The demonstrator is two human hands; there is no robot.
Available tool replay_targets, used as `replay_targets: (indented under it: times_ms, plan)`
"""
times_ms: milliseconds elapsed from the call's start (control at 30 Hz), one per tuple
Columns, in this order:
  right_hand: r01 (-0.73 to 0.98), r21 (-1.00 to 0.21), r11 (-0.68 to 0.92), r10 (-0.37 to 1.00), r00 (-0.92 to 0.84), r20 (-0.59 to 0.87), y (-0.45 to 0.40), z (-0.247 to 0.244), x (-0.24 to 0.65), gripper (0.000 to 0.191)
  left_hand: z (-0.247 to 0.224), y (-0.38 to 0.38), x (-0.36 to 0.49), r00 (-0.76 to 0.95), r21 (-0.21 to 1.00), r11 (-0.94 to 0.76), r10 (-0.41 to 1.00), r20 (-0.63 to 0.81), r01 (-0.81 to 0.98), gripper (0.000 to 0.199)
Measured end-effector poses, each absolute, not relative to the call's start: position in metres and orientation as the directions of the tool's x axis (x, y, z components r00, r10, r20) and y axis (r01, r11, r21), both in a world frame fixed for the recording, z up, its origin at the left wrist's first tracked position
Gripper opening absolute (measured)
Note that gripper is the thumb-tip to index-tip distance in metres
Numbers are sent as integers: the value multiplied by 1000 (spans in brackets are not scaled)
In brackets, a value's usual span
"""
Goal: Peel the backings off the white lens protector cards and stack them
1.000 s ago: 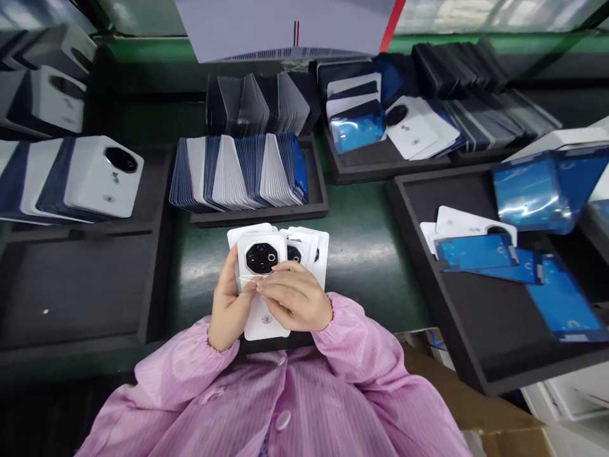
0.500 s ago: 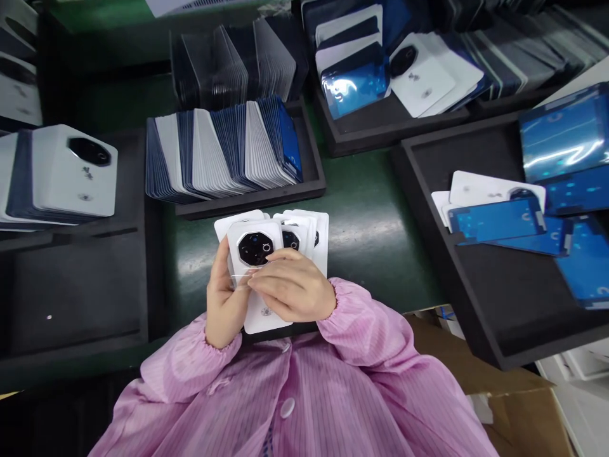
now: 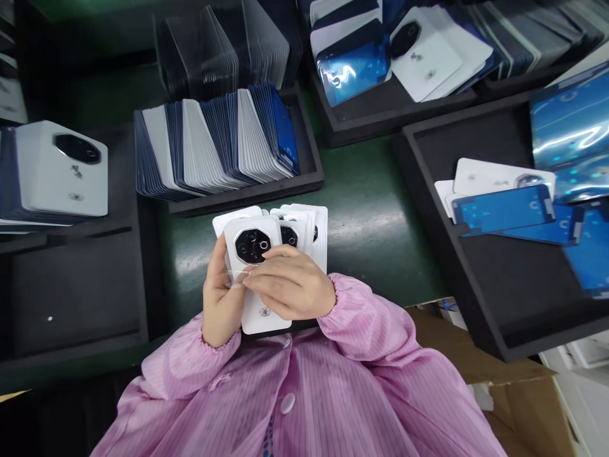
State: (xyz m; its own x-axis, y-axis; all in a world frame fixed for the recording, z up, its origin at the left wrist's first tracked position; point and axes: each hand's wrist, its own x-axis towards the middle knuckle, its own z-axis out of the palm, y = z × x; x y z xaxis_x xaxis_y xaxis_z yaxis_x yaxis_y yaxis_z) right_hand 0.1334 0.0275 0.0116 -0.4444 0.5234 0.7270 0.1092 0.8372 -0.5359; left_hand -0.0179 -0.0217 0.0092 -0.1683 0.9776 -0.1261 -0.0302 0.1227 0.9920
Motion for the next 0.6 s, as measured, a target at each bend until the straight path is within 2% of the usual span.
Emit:
replay_targets:
  times_ms: [600]
  plan:
    - [84, -525, 847, 505, -437, 744, 27, 12, 135, 27, 7, -24, -18, -192, 995, 92, 977, -96, -30, 62]
